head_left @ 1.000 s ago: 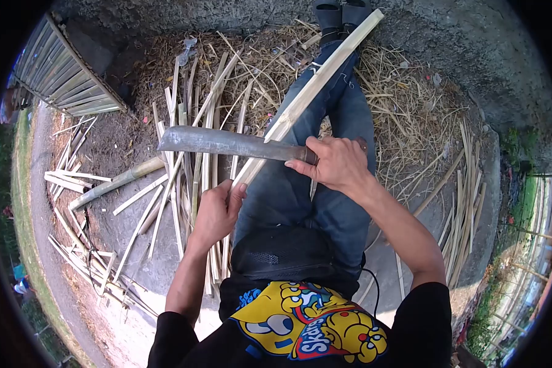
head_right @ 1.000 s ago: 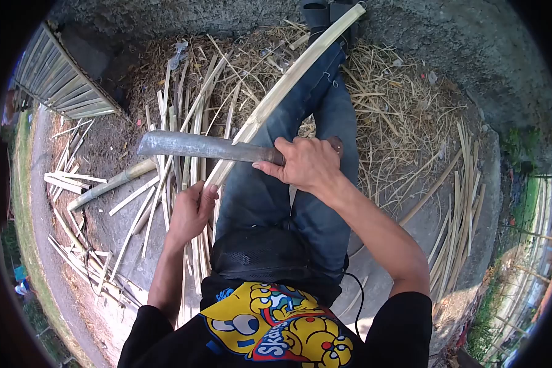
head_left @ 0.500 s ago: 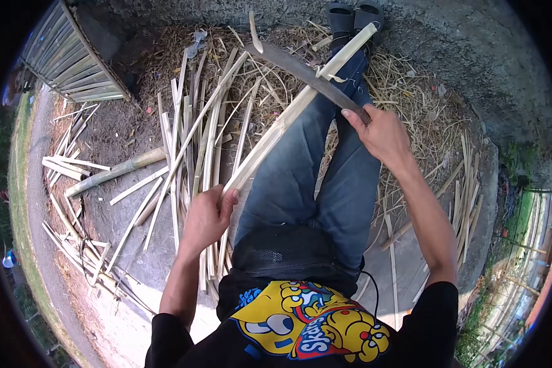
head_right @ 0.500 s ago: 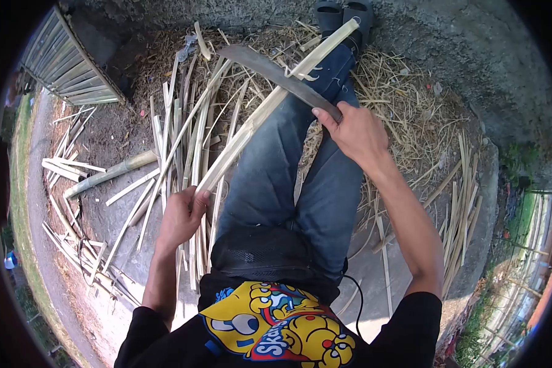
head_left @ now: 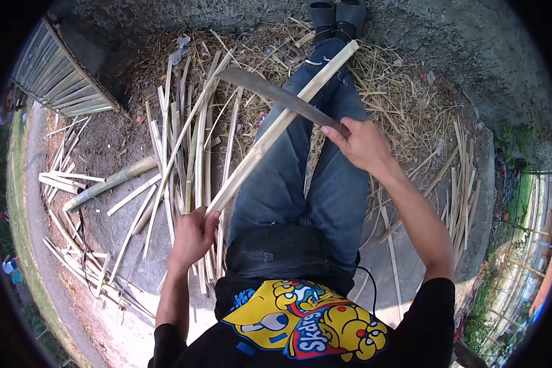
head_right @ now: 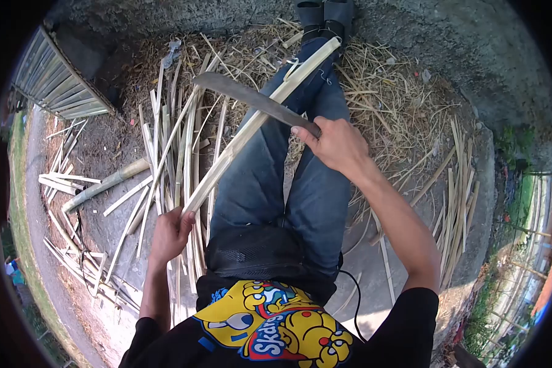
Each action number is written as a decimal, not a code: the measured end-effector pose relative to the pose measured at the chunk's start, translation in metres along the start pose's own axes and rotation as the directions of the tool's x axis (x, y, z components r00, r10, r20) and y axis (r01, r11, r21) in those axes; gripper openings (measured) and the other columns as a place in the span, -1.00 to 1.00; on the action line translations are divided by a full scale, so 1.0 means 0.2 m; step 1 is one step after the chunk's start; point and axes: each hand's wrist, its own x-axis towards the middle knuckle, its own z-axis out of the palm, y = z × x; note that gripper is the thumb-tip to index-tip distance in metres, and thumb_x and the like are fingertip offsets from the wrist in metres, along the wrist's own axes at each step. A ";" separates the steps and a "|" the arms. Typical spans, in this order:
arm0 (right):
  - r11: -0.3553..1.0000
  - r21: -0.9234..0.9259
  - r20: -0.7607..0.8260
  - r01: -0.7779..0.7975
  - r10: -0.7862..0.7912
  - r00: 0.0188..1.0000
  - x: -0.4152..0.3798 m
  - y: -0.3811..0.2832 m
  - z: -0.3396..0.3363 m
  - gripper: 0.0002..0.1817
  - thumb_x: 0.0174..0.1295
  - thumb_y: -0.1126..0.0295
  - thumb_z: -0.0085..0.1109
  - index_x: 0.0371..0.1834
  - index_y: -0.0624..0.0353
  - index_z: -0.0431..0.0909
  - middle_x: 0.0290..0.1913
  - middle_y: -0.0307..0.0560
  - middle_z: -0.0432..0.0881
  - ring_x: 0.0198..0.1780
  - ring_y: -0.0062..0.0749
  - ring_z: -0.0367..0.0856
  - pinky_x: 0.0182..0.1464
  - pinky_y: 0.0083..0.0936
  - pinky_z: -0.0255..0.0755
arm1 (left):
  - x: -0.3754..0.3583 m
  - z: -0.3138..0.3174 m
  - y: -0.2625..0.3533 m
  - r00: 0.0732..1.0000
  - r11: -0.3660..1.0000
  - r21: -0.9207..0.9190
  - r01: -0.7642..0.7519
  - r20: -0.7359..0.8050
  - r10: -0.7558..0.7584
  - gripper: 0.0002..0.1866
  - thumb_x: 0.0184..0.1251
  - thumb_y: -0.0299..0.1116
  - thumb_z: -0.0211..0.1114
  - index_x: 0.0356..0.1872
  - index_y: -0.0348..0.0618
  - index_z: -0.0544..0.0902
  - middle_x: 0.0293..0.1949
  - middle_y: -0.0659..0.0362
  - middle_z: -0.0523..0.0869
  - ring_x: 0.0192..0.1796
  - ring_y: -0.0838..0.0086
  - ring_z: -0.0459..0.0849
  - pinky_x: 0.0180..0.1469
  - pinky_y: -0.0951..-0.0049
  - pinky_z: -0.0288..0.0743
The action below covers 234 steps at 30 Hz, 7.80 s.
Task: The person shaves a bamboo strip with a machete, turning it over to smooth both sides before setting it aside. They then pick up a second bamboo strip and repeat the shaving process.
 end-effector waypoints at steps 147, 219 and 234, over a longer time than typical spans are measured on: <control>0.682 0.680 0.006 -0.271 0.364 0.932 0.15 0.09 0.33 -0.46 0.48 -0.06 0.20 -0.18 0.34 0.57 -0.46 0.11 0.67 -0.48 -0.07 0.72 -0.46 -0.22 0.55 | 0.53 0.11 -0.23 0.679 0.656 -0.444 0.611 0.719 -0.146 -0.28 0.49 0.52 -0.11 -0.58 0.09 0.20 -0.65 0.44 0.06 -0.67 0.66 -0.03 -0.61 0.52 -0.18; 0.839 0.417 -0.346 0.350 -0.210 0.915 -0.48 -0.33 0.33 -0.49 0.13 0.30 0.47 0.17 0.10 0.57 -0.44 -0.10 0.71 -0.46 -0.19 0.74 -0.37 -0.29 0.59 | 0.31 0.17 0.07 0.894 0.786 -0.516 0.341 0.436 -0.103 -0.49 0.70 0.03 0.07 -0.23 -0.27 0.64 -0.69 0.40 0.26 -0.61 0.67 0.20 -0.50 0.53 0.07; 0.948 0.012 -0.277 -0.319 0.310 0.910 0.13 0.55 0.09 -0.41 0.44 -0.12 0.15 -0.29 0.32 0.67 -0.43 0.27 0.73 -0.29 0.20 0.77 -0.19 0.01 0.61 | -0.07 0.09 -0.56 0.920 0.906 -0.250 0.341 0.288 -0.267 -0.42 0.59 0.10 0.22 -0.54 -0.17 0.50 -0.65 0.34 0.42 -0.56 0.63 0.32 -0.50 0.39 0.22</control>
